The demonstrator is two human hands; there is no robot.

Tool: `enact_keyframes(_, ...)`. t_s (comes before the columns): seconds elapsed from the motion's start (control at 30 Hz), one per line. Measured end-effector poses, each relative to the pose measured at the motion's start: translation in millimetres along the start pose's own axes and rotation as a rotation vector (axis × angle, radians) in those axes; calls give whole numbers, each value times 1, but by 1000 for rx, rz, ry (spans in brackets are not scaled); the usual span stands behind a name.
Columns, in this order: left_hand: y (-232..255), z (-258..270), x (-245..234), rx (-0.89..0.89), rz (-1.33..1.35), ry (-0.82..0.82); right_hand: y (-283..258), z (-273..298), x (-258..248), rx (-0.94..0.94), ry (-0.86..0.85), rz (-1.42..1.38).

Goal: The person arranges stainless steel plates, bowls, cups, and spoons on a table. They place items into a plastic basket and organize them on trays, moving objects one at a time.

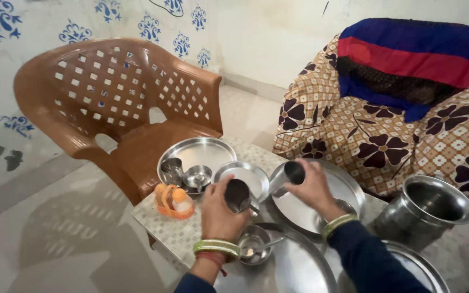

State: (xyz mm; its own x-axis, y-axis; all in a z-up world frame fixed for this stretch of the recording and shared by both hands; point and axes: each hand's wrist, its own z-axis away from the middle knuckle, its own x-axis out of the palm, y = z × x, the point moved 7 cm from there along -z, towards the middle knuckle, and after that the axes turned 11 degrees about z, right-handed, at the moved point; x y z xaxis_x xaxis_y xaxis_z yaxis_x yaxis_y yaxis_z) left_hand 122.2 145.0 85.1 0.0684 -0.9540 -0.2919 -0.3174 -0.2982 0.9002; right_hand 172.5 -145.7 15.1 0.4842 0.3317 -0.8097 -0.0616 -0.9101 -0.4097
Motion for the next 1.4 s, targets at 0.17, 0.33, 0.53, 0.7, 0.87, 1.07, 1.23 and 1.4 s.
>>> enact_keyframes(0.17, 3, -20, 22, 121, 36, -22, -1, -25, -25, -48, 45, -2)
enact_keyframes(0.33, -9, -41, 61, 86, -11, 6, 7, -42, -21, -58, 75, -26)
enact_keyframes(0.53, -29, -59, 82, 70, -10, 68, 21, -81, 33, -140, 163, -131)
enact_keyframes(0.7, -32, -61, 79, 72, -54, 89, 38, -106, 89, -51, 9, -288)
enact_keyframes(0.87, -33, -63, 75, -3, -24, 67, 46, -118, 131, -189, 34, -203)
enact_keyframes(1.07, -38, -67, 79, 13, -29, 61, 49, -114, 159, -218, -46, -183)
enact_keyframes(1.23, -42, -66, 74, 11, -43, 58, 44, -105, 157, -233, -71, -122)
enact_keyframes(1.4, -54, -61, 54, -62, -147, 56, 37, -101, 146, -197, -109, -117)
